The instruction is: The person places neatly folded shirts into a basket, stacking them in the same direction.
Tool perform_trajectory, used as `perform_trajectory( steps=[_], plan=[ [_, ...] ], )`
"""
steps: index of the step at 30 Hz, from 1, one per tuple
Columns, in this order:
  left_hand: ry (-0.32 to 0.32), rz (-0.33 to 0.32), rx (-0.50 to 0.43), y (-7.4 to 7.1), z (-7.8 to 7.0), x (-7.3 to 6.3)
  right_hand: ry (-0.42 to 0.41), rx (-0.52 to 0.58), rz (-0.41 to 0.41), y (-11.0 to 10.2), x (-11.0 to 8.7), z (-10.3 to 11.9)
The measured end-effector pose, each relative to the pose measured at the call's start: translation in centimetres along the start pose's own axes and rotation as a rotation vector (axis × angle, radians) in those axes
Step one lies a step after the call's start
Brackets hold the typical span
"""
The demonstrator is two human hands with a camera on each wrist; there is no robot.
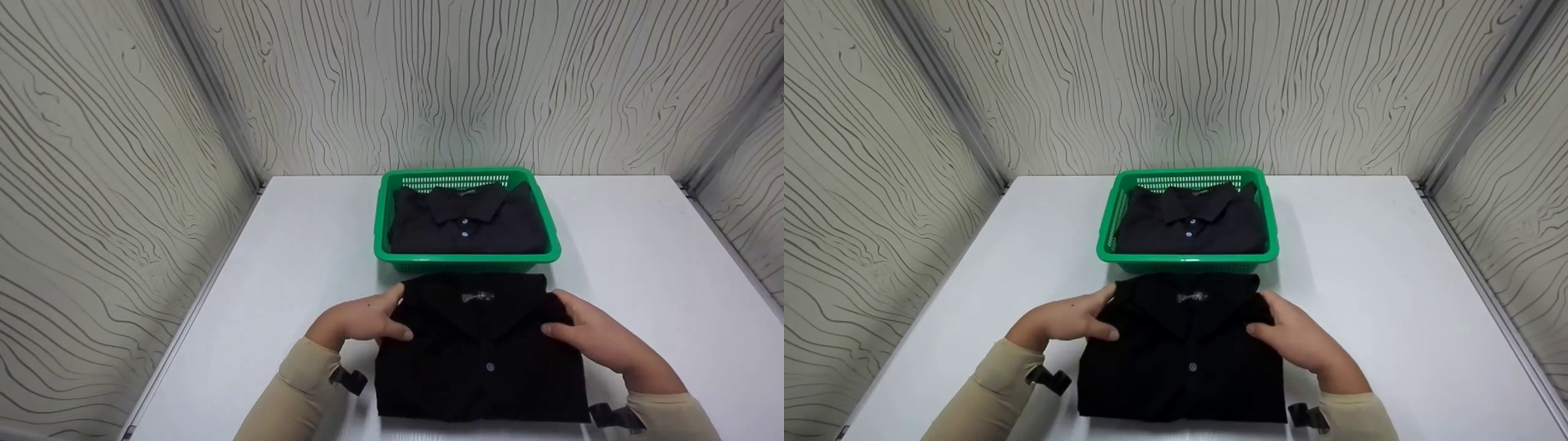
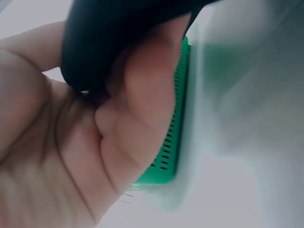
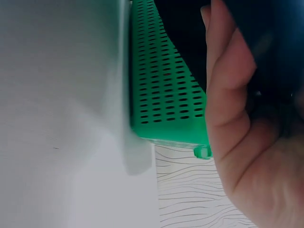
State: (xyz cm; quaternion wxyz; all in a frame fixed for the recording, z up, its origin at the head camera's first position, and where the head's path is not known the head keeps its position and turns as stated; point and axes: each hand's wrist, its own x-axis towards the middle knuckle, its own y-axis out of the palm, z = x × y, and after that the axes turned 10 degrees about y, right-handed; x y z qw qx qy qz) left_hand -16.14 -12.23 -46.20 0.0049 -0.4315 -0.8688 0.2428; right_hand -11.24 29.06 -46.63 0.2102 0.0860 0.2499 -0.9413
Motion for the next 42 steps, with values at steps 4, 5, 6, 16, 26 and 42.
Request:
perform_trajectory(
  steps=[4,5,6,16,26,42],
  plan=[
    [0.057,0.013,-0.046,-0.4,-0.7,-0.3,-0.025,0.023,0.011,-0.4,-0.5,0.6],
    [0.075,0.009,-0.049,-0.4,-0.9,-0.3,-0.029,0.029,0.006,-0.5,-0.6,0.7],
    [0.095,0.0,-0.053,-0.5,-1.0,-0.4,-0.033,0.033,0.0,-0.6,-0.7,0.8],
    [0.288,-0.129,-0.056,-1.4,-1.6,-0.4,-0.045,0.049,-0.165,-1.0,-0.8,1.6],
    [0.277,-0.23,-0.202,-2.4,-1.7,-0.2,-0.031,0.04,-0.263,-1.5,0.4,2.3],
    [0.113,-0.474,-0.123,-3.4,-1.7,1.4,0.045,-0.008,-0.301,-2.5,4.2,4.5]
  ],
)
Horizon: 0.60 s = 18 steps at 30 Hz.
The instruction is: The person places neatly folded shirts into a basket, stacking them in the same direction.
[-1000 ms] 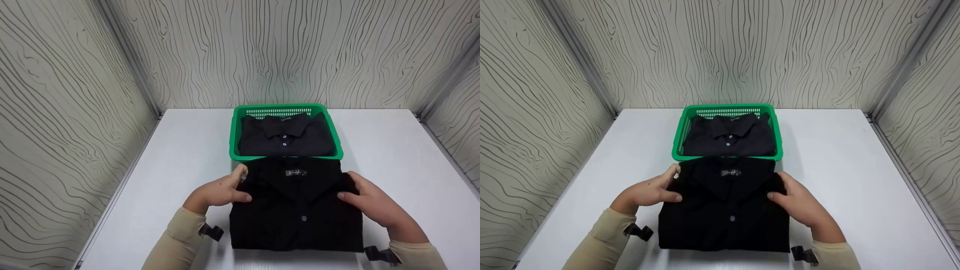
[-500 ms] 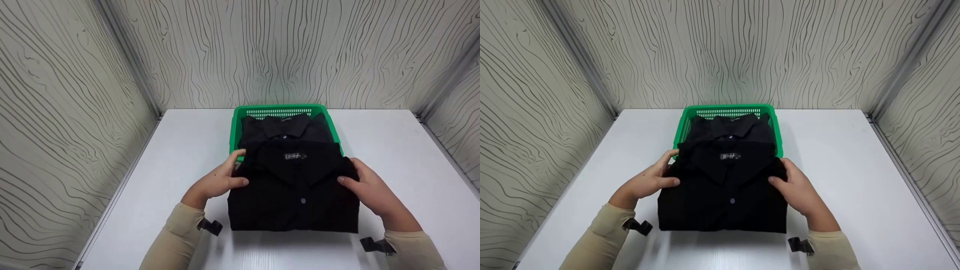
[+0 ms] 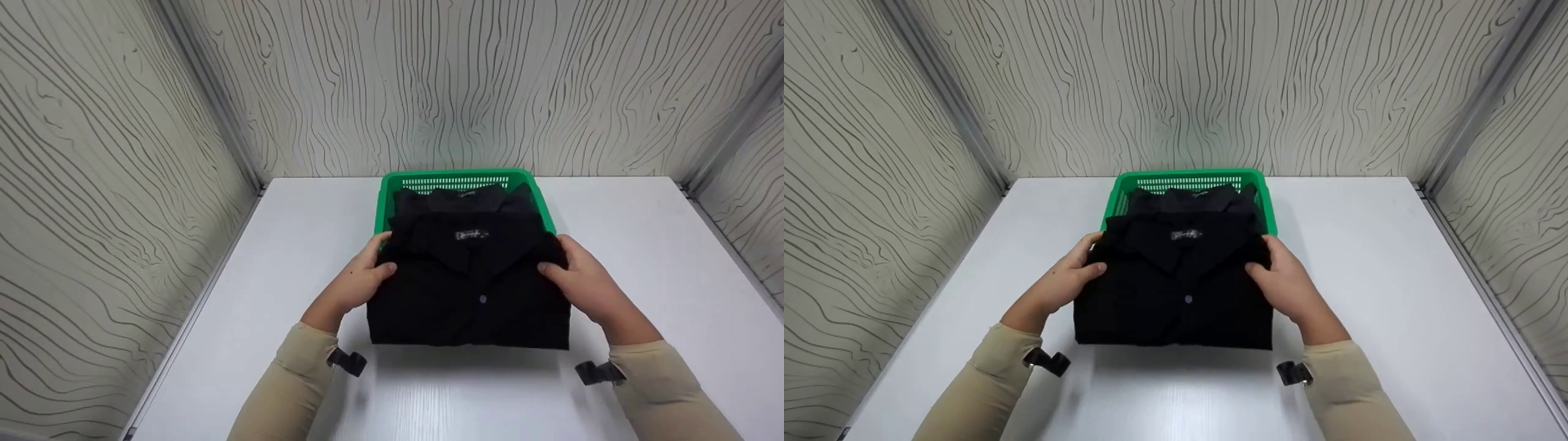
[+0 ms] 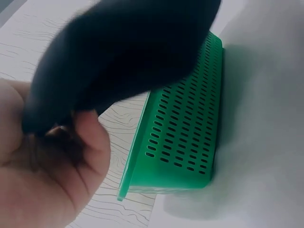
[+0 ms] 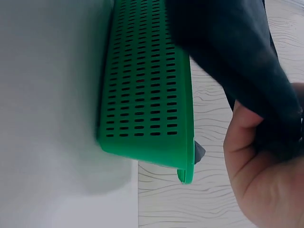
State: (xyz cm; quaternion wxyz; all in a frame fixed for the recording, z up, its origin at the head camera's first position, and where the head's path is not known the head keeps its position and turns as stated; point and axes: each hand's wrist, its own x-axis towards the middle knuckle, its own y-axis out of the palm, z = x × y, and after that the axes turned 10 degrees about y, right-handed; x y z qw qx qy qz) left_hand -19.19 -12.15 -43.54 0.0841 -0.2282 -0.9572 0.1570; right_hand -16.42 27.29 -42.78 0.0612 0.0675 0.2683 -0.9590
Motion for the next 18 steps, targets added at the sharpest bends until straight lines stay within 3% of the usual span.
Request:
perform_trajectory(
  steps=[9,18],
  plan=[
    [-0.011,-0.122,0.064,0.2,0.1,1.8,0.061,-0.04,-0.039,-0.1,2.6,1.5],
    [-0.026,-0.181,0.127,0.2,-0.1,3.8,0.074,-0.083,-0.066,-0.6,4.7,2.1]
  ],
)
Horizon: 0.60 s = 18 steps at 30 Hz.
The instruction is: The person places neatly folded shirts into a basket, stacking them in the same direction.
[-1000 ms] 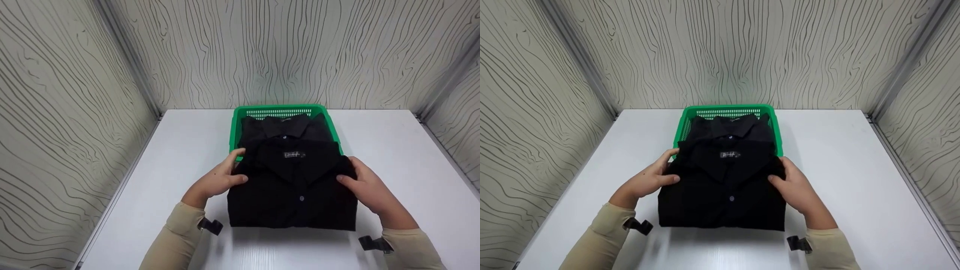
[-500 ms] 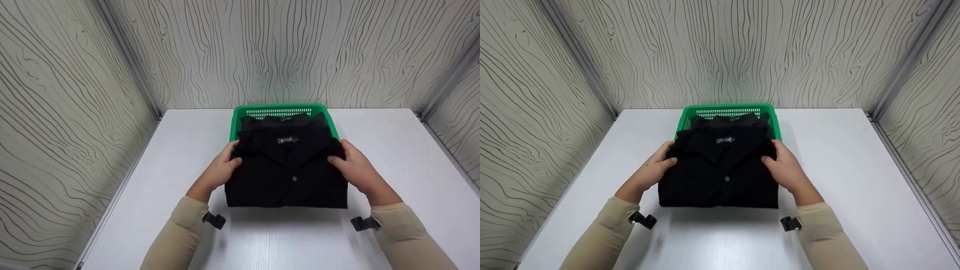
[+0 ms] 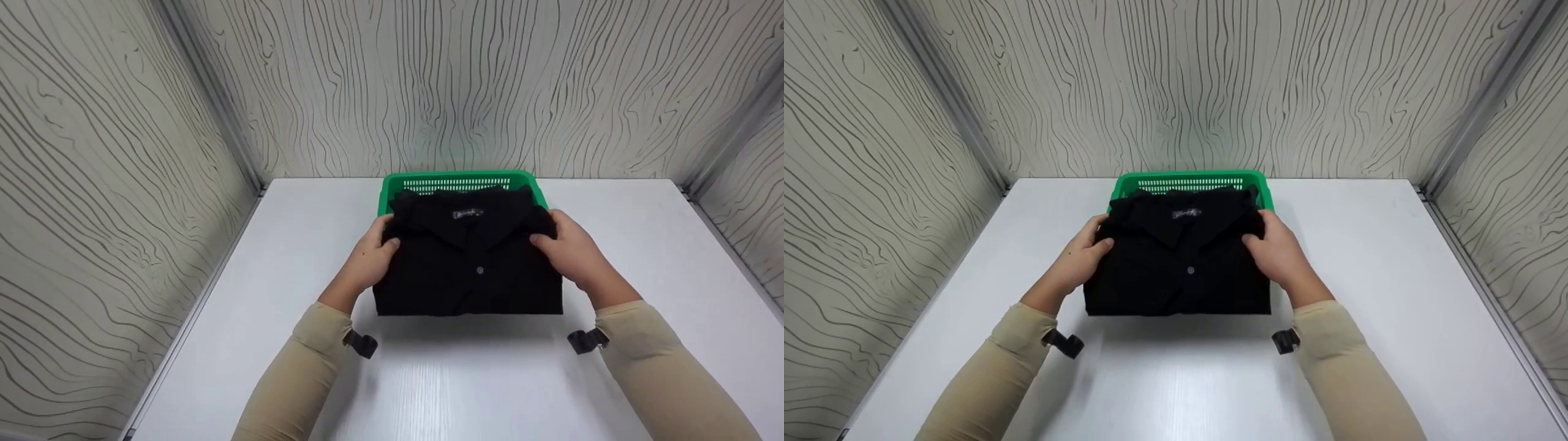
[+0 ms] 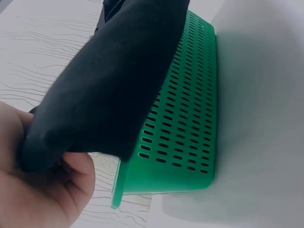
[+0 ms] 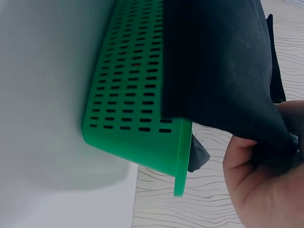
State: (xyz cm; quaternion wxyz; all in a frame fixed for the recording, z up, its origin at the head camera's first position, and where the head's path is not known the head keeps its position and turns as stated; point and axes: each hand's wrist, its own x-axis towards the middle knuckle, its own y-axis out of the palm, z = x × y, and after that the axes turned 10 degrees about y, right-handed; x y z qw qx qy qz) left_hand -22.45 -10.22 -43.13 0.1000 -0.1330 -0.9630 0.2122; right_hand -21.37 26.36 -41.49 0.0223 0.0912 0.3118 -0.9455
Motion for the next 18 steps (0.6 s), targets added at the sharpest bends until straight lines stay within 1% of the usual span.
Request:
perform_trajectory(
  steps=[7,12,18],
  plan=[
    [0.008,-0.033,0.073,-0.3,-0.6,2.1,0.005,-0.04,-0.008,-0.8,1.2,1.1],
    [0.025,-0.045,0.083,-0.8,-1.1,3.4,0.001,-0.051,-0.01,-1.2,2.3,1.8],
    [0.046,-0.082,0.12,-1.3,-1.3,4.6,-0.021,-0.066,-0.021,-1.6,3.5,2.9]
  ],
)
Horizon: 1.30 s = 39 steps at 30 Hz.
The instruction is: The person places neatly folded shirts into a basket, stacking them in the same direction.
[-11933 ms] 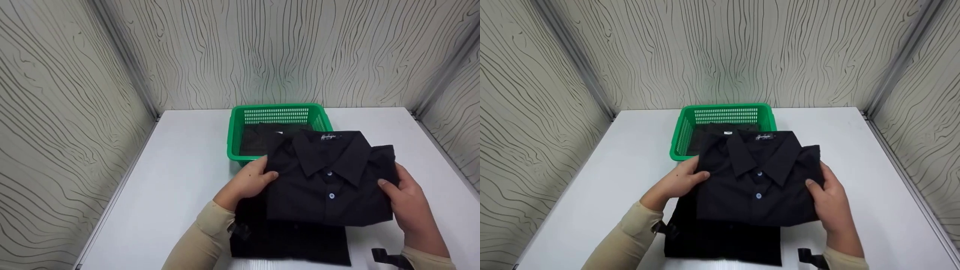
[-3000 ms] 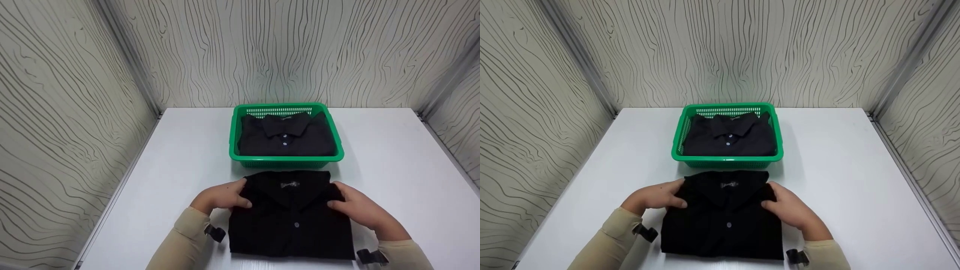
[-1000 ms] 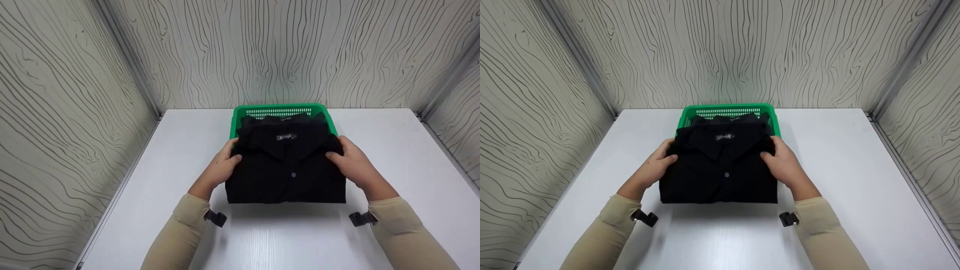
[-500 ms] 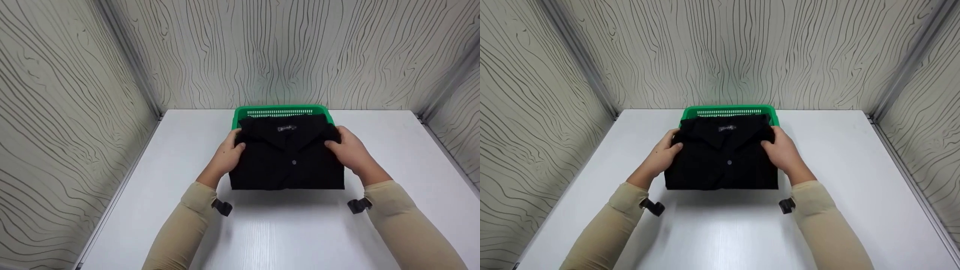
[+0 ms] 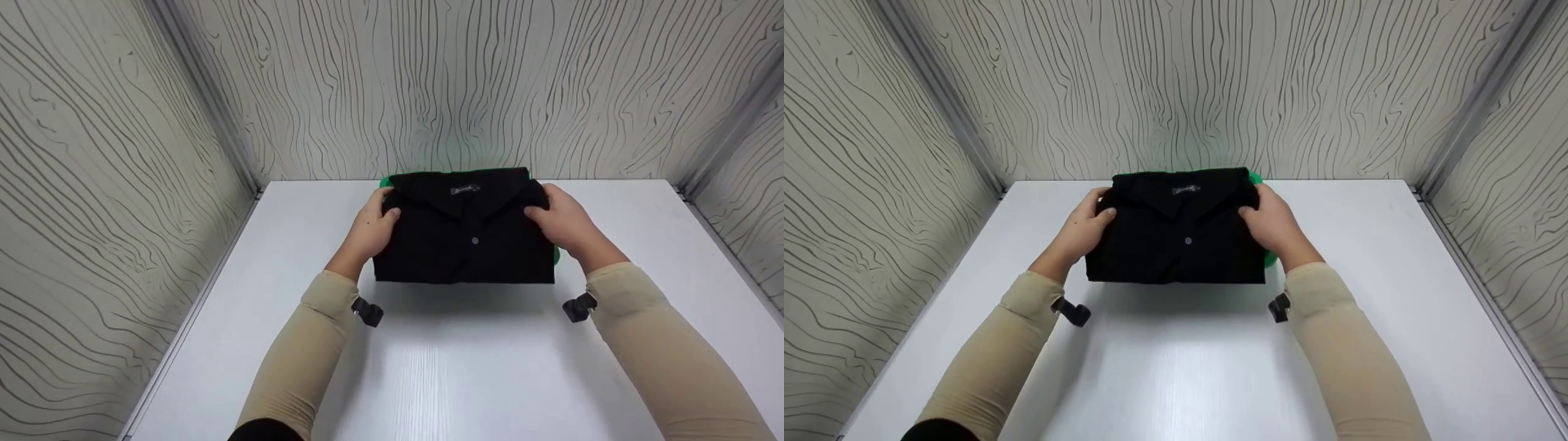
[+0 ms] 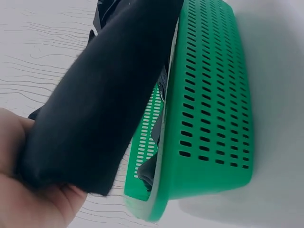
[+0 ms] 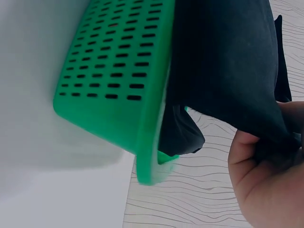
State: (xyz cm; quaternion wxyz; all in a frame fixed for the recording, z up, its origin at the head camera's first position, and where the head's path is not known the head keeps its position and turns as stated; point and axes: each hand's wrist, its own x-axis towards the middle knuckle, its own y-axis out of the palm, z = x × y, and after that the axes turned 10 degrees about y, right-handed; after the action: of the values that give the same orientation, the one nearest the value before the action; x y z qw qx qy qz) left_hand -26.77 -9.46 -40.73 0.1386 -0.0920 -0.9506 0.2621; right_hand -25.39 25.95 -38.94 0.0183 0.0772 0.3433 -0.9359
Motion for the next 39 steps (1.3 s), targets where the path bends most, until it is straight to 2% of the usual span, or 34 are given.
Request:
perform_trajectory(
  steps=[12,19,22,29,35,39],
  plan=[
    [-0.002,-0.062,0.03,-0.1,-1.0,2.7,0.006,-0.004,-0.029,-1.4,2.3,1.7],
    [0.032,-0.117,0.097,0.8,0.0,3.6,0.019,-0.008,-0.03,-1.2,3.2,1.4],
    [0.01,-0.137,0.118,1.4,1.0,3.7,0.033,-0.002,-0.022,-0.7,3.7,0.8],
    [-0.043,-0.136,0.207,2.9,2.8,3.3,0.062,-0.02,-0.025,0.8,4.3,-0.5],
    [-0.09,-0.122,0.311,4.0,3.1,3.1,0.062,-0.043,-0.058,1.9,4.5,-1.3],
    [-0.078,-0.119,0.358,4.2,3.1,3.2,0.045,-0.047,-0.1,2.5,4.5,-1.4]
  ],
)
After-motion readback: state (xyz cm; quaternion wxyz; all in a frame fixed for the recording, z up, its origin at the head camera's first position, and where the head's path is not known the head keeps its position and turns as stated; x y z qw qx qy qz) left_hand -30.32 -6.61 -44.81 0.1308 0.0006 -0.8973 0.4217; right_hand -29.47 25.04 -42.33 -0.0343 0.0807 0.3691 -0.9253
